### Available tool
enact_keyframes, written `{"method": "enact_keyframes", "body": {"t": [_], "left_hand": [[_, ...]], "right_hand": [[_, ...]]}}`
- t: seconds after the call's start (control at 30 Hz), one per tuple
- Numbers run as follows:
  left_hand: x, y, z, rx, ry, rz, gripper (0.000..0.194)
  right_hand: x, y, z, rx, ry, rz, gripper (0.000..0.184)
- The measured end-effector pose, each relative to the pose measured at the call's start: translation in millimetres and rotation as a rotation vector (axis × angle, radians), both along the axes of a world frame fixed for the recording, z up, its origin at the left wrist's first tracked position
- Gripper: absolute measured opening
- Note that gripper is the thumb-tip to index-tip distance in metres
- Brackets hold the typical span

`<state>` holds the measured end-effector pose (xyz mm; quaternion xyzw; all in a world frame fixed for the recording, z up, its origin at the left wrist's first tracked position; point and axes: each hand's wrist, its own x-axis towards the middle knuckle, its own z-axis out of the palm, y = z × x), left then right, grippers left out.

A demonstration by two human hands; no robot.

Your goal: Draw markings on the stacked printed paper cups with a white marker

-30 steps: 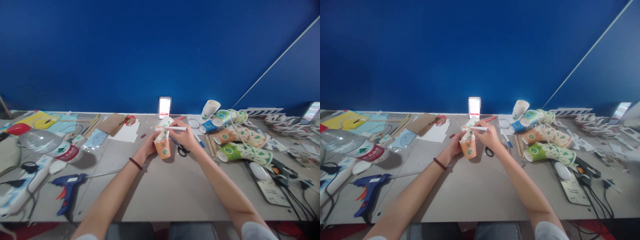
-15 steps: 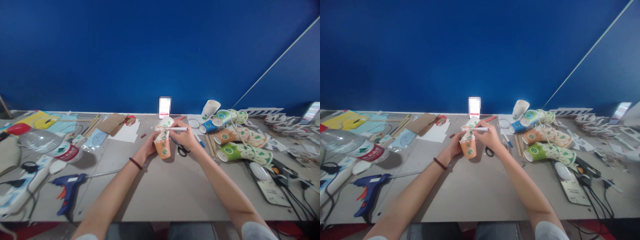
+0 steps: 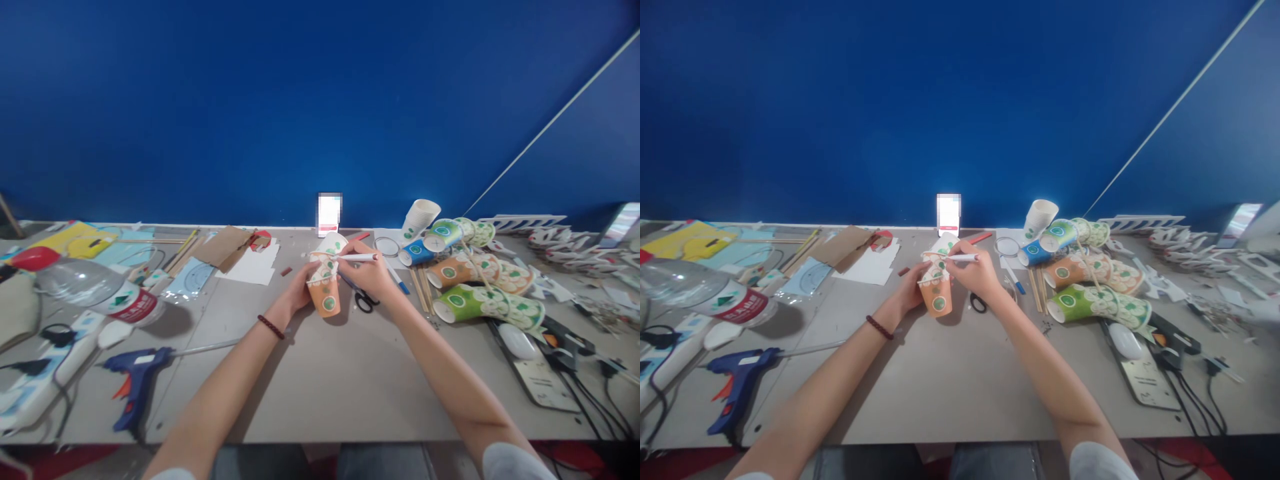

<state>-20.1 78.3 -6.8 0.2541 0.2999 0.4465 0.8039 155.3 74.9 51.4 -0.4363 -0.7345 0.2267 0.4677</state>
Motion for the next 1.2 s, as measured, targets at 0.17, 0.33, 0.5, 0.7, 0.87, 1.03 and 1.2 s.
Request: {"method": "enact_keyframes", "body": {"t": [0.17, 0.33, 0.5, 0.7, 0.87, 1.03, 1.2], "left_hand": [[0.4, -0.7, 0.0, 0.000, -0.002, 0.012, 0.032], [-0.6, 0.8, -0.6, -0.008, -0.004, -0.003, 0.032], [0.8, 0.8, 0.2, -0.025, 0.005, 0.006, 0.031], [1.7, -0.5, 2.3, -0.017, -0.008, 0.008, 0.032], [1.0, -0.6, 2.6, -0.003, -0.002, 0.012, 0.033], [0.9, -0.4, 2.0, -0.014, 0.005, 0.022, 0.033], [0.5, 0.5, -0.3, -0.017, -0.008, 0.013, 0.033]], "right_hand": [[-0.2, -0.1, 0.5, 0.006, 0.010, -0.007, 0.008], [0.6, -0.3, 0.8, -0.010, -0.010, -0.003, 0.007], [-0.1, 0.0, 0.3, -0.004, 0.016, -0.006, 0.008], [0.2, 0.0, -1.0, -0.008, 0.022, 0.001, 0.008], [0.0, 0.6, -2.1, 0.005, 0.027, -0.001, 0.007], [0.4, 1.8, -4.2, 0.013, 0.025, 0.003, 0.006], [0.6, 0.5, -2.3, 0.005, 0.016, 0.002, 0.006]]}}
